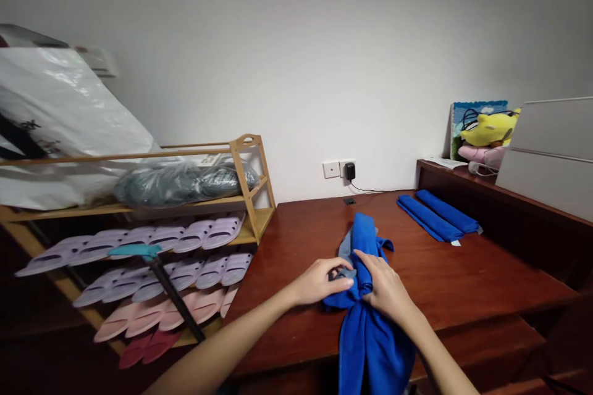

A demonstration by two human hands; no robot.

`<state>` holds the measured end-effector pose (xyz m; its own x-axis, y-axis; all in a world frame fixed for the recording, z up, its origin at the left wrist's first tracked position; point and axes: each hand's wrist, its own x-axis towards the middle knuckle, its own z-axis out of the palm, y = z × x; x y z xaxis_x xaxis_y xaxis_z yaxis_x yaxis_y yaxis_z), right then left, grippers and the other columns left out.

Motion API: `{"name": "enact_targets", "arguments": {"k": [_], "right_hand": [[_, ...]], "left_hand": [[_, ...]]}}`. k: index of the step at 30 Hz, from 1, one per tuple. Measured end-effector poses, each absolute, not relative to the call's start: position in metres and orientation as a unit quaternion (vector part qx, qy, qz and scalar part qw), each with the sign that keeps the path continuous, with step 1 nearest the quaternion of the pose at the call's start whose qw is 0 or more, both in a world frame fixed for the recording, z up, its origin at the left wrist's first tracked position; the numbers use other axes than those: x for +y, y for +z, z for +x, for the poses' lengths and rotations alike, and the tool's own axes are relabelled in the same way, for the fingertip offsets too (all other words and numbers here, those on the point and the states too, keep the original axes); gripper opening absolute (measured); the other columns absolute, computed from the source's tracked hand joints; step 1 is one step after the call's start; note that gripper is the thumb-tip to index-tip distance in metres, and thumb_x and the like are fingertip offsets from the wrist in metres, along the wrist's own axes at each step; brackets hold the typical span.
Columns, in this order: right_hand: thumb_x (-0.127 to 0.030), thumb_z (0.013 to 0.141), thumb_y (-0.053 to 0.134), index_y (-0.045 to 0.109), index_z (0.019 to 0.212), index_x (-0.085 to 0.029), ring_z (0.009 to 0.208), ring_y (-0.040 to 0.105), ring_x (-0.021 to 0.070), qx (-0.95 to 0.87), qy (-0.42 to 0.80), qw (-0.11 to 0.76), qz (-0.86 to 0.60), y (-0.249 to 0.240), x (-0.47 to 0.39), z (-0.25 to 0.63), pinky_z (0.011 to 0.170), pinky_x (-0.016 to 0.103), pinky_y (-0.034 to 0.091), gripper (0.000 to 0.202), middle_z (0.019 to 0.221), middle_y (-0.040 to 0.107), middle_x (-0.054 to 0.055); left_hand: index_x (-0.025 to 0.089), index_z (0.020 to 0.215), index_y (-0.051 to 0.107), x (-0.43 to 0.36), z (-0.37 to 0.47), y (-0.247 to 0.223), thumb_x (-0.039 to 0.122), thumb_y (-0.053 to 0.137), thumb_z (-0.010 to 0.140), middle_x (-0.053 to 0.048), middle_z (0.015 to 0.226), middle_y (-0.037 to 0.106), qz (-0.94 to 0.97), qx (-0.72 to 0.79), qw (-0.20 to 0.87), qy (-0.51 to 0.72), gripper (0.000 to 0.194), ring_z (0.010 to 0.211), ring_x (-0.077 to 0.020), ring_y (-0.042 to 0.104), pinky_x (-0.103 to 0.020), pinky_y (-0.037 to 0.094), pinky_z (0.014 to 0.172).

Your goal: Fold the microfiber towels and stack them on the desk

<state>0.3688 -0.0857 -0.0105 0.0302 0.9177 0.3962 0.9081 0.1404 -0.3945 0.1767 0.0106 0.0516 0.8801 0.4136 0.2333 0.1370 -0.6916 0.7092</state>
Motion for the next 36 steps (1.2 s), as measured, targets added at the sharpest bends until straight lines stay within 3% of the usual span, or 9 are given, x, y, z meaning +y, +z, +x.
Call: {"name": "enact_targets", "arguments": {"k": [5,8,11,14,19,22,27,32,36], "right_hand": [[-0.001,0.052,0.042,0.012,0.147,-0.023,0.141,-0.001,0.0216,-0.710,-0.056,0.251,-0.656,-0.024,-0.083,0.363,0.114,0.041,0.024,0.103,0.154,0.003,0.001],[-0.001,0.060,0.044,0.003,0.148,-0.025,0.140,0.000,0.0269,-0.629,-0.142,0.272,-0.715,-0.037,-0.094,0.340,0.112,0.046,0.026,0.100,0.153,-0.005,0.003],[-0.027,0.078,0.054,-0.004,0.148,-0.017,0.135,0.022,0.0347,-0.515,-0.185,0.317,-0.775,-0.060,-0.108,0.318,0.103,0.053,0.034,0.091,0.150,0.013,0.017],[-0.047,0.084,0.047,-0.007,0.147,-0.013,0.116,0.048,0.0317,-0.489,-0.183,0.341,-0.782,-0.081,-0.116,0.309,0.096,0.051,0.040,0.090,0.131,0.045,0.019],[-0.027,0.087,0.033,-0.003,0.148,-0.016,0.091,0.056,0.0256,-0.488,-0.145,0.333,-0.794,-0.085,-0.123,0.331,0.080,0.041,0.046,0.071,0.105,0.058,0.012],[-0.021,0.080,0.033,0.026,0.144,-0.021,0.091,0.056,0.0253,-0.509,-0.113,0.317,-0.792,-0.086,-0.129,0.365,0.078,0.040,0.047,0.064,0.104,0.058,0.011],[-0.030,0.064,0.043,0.065,0.101,-0.017,0.100,0.057,0.0282,-0.479,0.037,0.396,-0.783,-0.083,-0.138,0.449,0.093,0.043,0.043,0.045,0.106,0.061,0.013],[-0.041,0.056,0.054,0.062,0.088,-0.013,0.077,0.064,0.0293,-0.253,0.244,0.592,-0.726,-0.037,-0.123,0.520,0.078,0.043,0.052,0.043,0.079,0.066,0.014],[-0.053,0.065,0.049,0.044,0.127,-0.019,0.096,0.061,0.0245,-0.271,0.132,0.651,-0.697,0.021,-0.083,0.546,0.088,0.038,0.049,0.071,0.117,0.059,0.010]], "left_hand": [[0.019,0.121,0.057,0.029,0.212,0.049,0.046,0.047,0.088,-0.010,0.123,0.056,0.884,0.249,0.275,0.283,0.044,0.112,-0.0239,0.053,-0.034,0.039,0.096],[0.028,0.140,0.038,0.041,0.251,0.043,0.058,0.048,0.084,-0.011,0.151,0.022,0.881,0.323,0.255,0.234,0.064,0.135,-0.0339,0.026,-0.046,0.026,0.107],[0.030,0.146,0.025,0.050,0.290,0.035,0.066,0.066,0.064,-0.015,0.155,0.004,0.871,0.392,0.277,0.108,0.098,0.134,-0.0478,0.016,-0.060,0.024,0.101],[0.031,0.145,0.027,0.054,0.316,0.024,0.051,0.079,0.052,-0.018,0.151,0.016,0.864,0.414,0.276,0.074,0.108,0.130,-0.0503,0.025,-0.063,0.027,0.097],[0.034,0.135,0.043,0.071,0.311,0.021,0.032,0.073,0.062,-0.009,0.136,0.046,0.861,0.403,0.278,0.136,0.079,0.121,-0.0343,0.046,-0.044,0.039,0.096],[0.027,0.131,0.050,0.100,0.279,0.038,0.019,0.071,0.062,-0.007,0.129,0.053,0.851,0.406,0.286,0.171,0.073,0.114,-0.0251,0.053,-0.029,0.043,0.092],[0.022,0.132,0.048,0.147,0.176,0.064,0.014,0.060,0.068,-0.005,0.121,0.060,0.820,0.442,0.293,0.213,0.066,0.102,-0.0222,0.059,-0.026,0.047,0.083],[0.022,0.130,0.049,0.139,0.097,0.034,0.011,0.063,0.060,-0.008,0.121,0.056,0.814,0.476,0.265,0.203,0.072,0.105,-0.0261,0.056,-0.030,0.044,0.086],[0.031,0.137,0.040,0.116,0.096,0.001,0.021,0.059,0.068,-0.007,0.132,0.045,0.836,0.506,0.114,0.179,0.072,0.113,-0.0297,0.048,-0.038,0.039,0.091]]}}
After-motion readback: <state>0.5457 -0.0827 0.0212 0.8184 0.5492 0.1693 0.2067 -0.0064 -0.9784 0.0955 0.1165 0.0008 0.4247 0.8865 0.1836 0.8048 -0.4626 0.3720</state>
